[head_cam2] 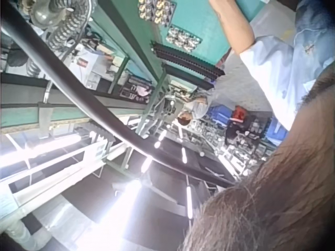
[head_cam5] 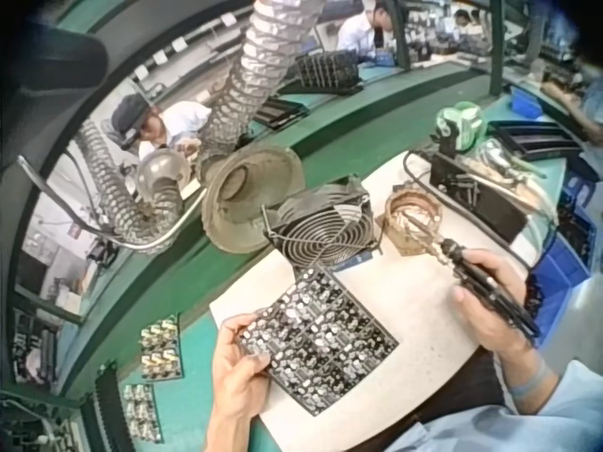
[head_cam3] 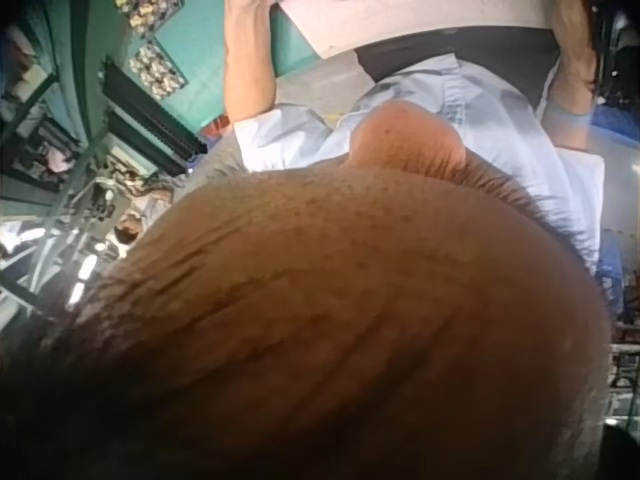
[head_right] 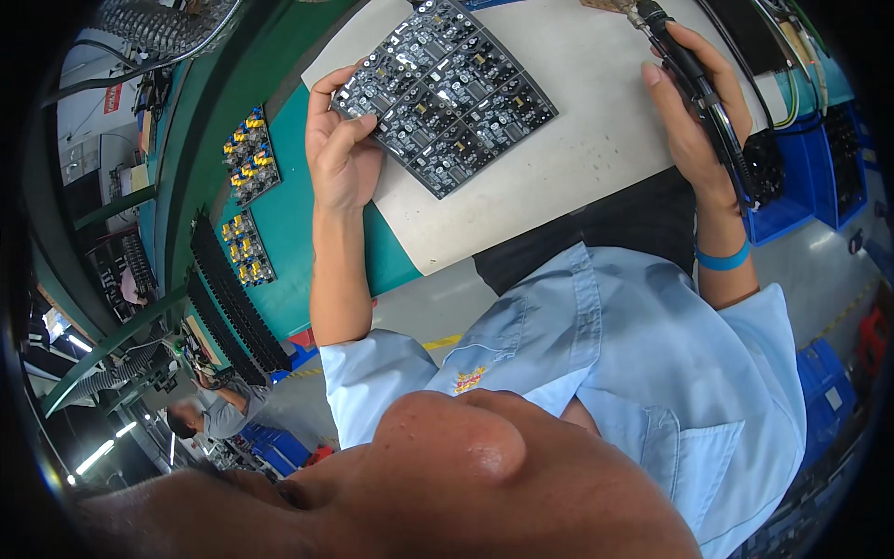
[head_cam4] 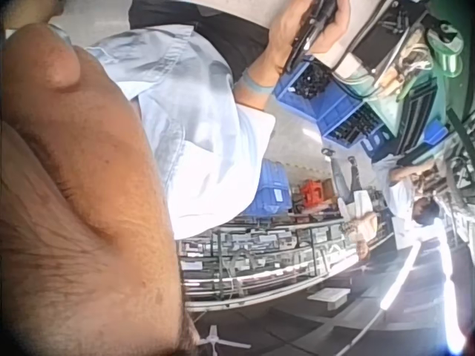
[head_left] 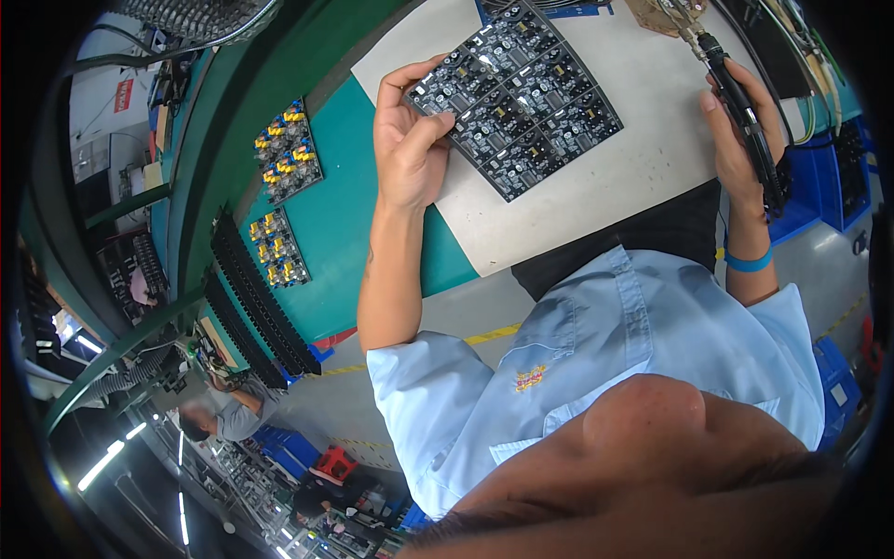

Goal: The person is soldering electronic components onto printed circuit boards at a manual assembly station.

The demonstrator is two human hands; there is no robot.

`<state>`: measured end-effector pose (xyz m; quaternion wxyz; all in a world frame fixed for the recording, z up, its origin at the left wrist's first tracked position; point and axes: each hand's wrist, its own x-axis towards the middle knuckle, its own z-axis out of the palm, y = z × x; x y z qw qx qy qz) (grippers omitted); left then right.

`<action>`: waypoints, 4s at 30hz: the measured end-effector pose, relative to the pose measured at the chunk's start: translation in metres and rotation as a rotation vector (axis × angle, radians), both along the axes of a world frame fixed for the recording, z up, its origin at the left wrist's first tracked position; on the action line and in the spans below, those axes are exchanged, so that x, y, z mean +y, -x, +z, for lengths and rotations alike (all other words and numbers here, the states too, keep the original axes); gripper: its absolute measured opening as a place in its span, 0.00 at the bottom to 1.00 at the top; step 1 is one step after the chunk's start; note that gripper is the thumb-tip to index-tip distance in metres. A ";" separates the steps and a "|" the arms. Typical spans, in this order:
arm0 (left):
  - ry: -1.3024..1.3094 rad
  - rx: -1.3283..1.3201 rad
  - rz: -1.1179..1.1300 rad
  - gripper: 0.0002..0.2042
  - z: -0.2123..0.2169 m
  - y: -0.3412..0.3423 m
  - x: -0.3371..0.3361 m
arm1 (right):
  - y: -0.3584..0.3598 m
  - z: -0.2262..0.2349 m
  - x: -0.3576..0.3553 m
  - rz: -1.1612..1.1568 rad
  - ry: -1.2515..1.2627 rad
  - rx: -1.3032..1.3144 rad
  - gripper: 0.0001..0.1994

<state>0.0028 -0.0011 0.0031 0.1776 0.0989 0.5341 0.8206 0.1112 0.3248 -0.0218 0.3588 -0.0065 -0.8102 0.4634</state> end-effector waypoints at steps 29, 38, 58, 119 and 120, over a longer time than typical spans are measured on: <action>-0.033 0.041 -0.021 0.30 0.001 0.000 0.002 | 0.000 -0.003 0.003 0.009 0.011 0.023 0.22; -0.053 0.055 -0.043 0.30 0.000 0.000 0.001 | -0.013 0.016 -0.018 0.413 -0.007 0.060 0.22; -0.065 0.072 -0.068 0.30 0.001 -0.001 -0.001 | -0.016 0.027 -0.043 0.448 0.111 -0.124 0.23; 0.109 -0.096 -0.040 0.27 0.000 -0.006 -0.008 | -0.056 0.007 -0.022 0.419 0.127 -0.100 0.23; 0.114 -0.064 -0.056 0.25 -0.003 -0.007 -0.008 | -0.060 0.004 -0.022 0.320 0.091 -0.115 0.23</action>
